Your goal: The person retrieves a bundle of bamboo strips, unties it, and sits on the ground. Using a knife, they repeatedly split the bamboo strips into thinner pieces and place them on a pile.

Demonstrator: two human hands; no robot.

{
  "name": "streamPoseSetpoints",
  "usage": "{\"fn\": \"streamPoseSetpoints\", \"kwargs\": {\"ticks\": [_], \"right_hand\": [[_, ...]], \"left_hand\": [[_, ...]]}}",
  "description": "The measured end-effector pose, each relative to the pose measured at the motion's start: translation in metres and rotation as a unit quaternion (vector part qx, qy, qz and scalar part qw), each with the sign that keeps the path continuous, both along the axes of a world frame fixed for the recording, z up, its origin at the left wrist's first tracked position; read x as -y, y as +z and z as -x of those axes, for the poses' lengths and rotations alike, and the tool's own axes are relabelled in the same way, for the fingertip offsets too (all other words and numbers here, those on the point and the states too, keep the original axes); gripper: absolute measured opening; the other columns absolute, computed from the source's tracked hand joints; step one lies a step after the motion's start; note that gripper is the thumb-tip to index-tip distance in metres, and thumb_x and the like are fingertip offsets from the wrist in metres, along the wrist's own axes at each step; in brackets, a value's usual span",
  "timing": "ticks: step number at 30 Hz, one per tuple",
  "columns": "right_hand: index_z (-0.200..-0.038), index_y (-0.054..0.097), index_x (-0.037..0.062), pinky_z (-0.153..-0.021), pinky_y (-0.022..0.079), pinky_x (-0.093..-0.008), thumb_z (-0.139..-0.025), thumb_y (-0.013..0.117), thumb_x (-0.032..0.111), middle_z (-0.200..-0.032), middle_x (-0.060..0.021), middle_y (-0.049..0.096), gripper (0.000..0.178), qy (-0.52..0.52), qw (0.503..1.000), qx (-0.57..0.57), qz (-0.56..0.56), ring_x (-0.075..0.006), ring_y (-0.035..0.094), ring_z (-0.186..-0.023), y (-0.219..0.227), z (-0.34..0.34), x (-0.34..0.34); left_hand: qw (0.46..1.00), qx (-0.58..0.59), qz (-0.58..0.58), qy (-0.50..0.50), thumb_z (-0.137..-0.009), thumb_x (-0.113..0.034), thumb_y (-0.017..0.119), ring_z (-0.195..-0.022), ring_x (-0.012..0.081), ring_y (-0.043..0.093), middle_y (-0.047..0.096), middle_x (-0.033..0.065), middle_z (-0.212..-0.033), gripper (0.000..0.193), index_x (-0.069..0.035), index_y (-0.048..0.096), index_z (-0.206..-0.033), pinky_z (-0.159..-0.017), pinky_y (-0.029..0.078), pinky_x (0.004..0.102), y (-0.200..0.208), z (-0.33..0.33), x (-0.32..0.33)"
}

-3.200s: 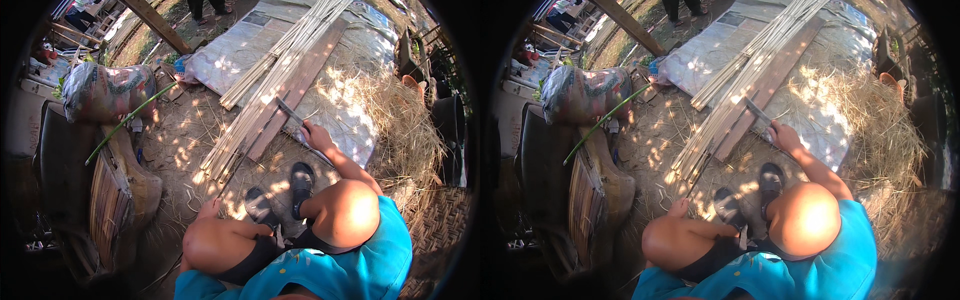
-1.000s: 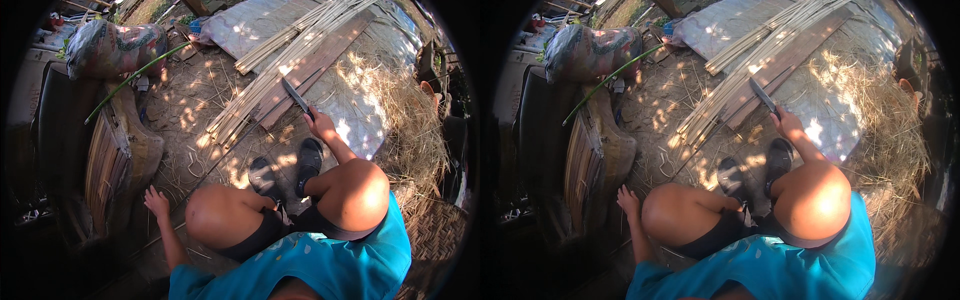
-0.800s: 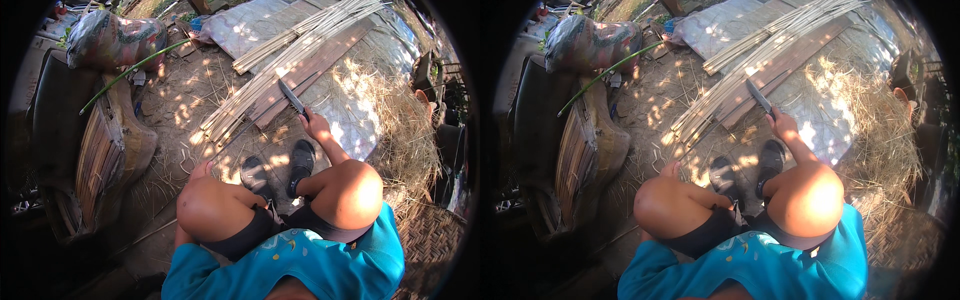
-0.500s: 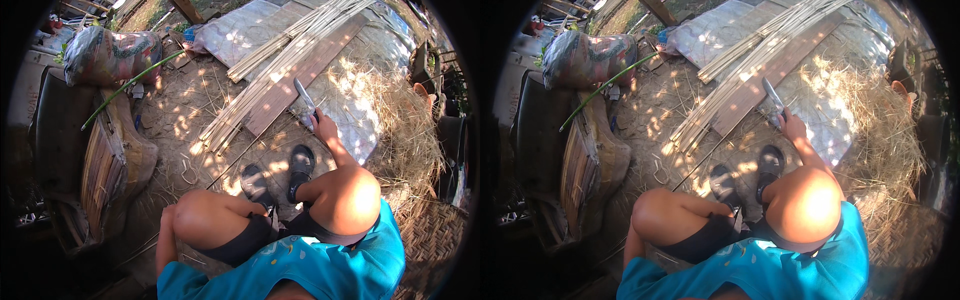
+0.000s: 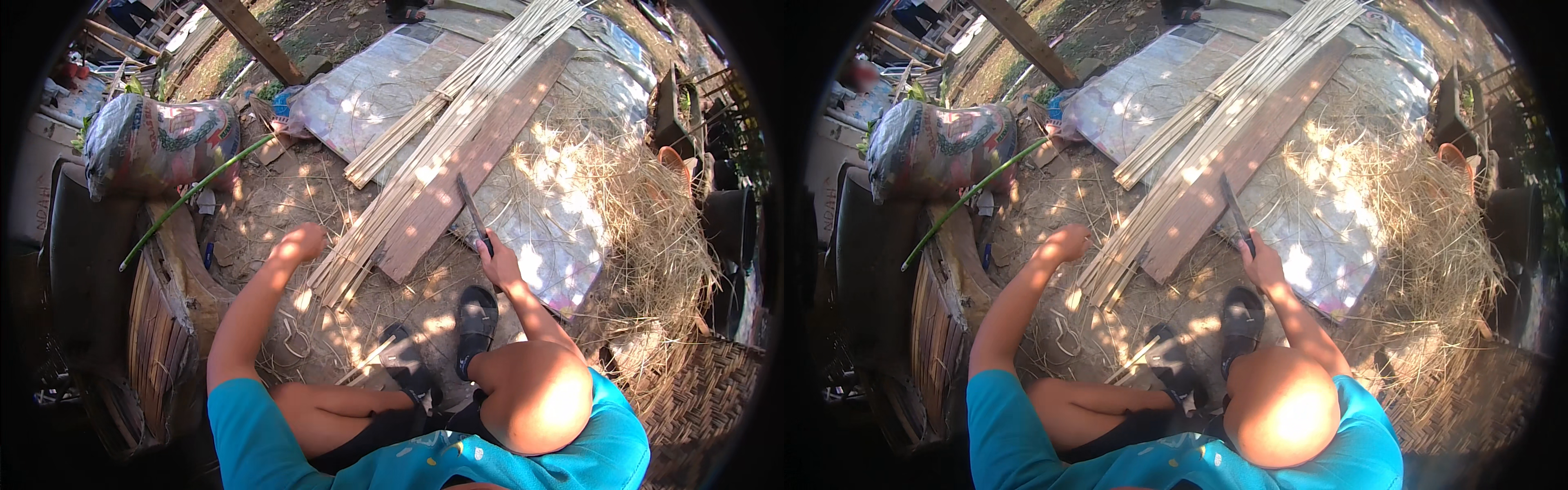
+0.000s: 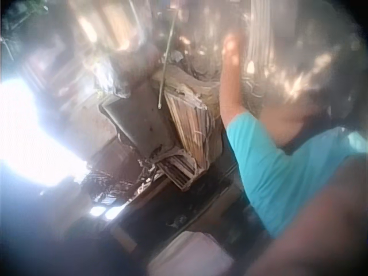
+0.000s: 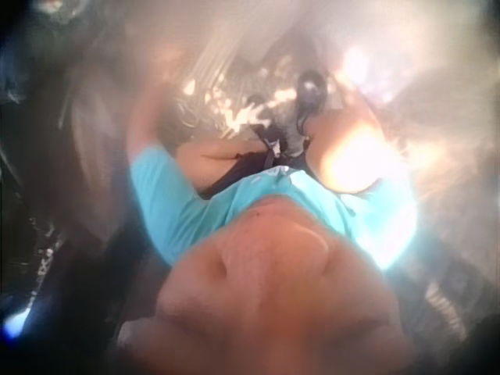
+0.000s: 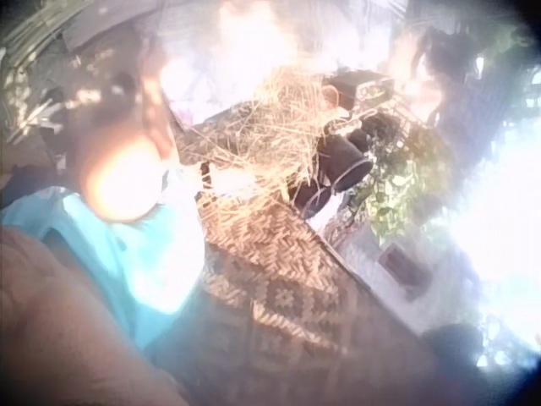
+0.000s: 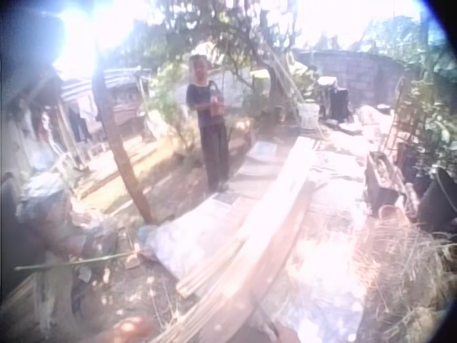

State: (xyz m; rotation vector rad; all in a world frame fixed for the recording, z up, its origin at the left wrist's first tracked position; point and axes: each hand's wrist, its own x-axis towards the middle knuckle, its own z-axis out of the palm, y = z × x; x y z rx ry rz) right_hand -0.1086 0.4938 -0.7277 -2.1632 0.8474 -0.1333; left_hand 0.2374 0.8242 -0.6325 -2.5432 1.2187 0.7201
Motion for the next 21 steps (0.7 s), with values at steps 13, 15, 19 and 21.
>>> {"fn": "streamPoseSetpoints", "kwargs": {"ticks": [13,15,19,21], "right_hand": [[-0.142,0.051,0.0026,-0.086,0.053,-0.0498,-0.101,0.057,0.040,-0.105,-0.0315,0.069,0.056,0.012,0.999,0.012,-0.031,-0.0480,0.067,-0.098,0.016,0.017,0.009],[-0.143,0.051,0.0028,-0.088,0.053,-0.0500,-0.101,0.057,0.040,-0.106,-0.0316,0.068,0.057,0.004,0.999,0.013,-0.044,-0.0479,0.067,-0.100,0.013,0.016,0.005],[-0.144,0.050,0.0036,-0.089,0.052,-0.0508,-0.100,0.057,0.040,-0.104,-0.0311,0.069,0.057,-0.009,0.999,0.035,-0.032,-0.0479,0.067,-0.100,-0.005,0.022,0.005],[-0.144,0.049,0.0045,-0.089,0.052,-0.0507,-0.100,0.057,0.041,-0.104,-0.0310,0.069,0.058,0.005,0.999,-0.003,-0.054,-0.0479,0.067,-0.101,0.010,0.017,0.000]], "left_hand": [[0.962,0.043,0.179,0.200,-0.092,-0.016,0.061,-0.116,0.0374,0.061,0.063,0.0189,-0.122,0.029,-0.003,0.063,-0.119,-0.097,0.052,0.0467,-0.162,0.000,0.204],[0.970,0.085,0.155,0.167,-0.091,-0.015,0.063,-0.115,0.0375,0.063,0.063,0.0194,-0.122,0.032,0.001,0.061,-0.119,-0.095,0.053,0.0459,-0.151,-0.010,0.204],[0.945,0.034,0.163,0.283,-0.089,-0.012,0.061,-0.109,0.0415,0.067,0.067,0.0263,-0.118,0.037,0.005,0.054,-0.121,-0.092,0.054,0.0495,-0.117,-0.020,0.213],[0.920,0.055,0.236,0.309,-0.089,-0.013,0.062,-0.104,0.0457,0.068,0.069,0.0281,-0.111,0.037,0.001,0.053,-0.122,-0.090,0.054,0.0520,-0.104,-0.033,0.195]]}}
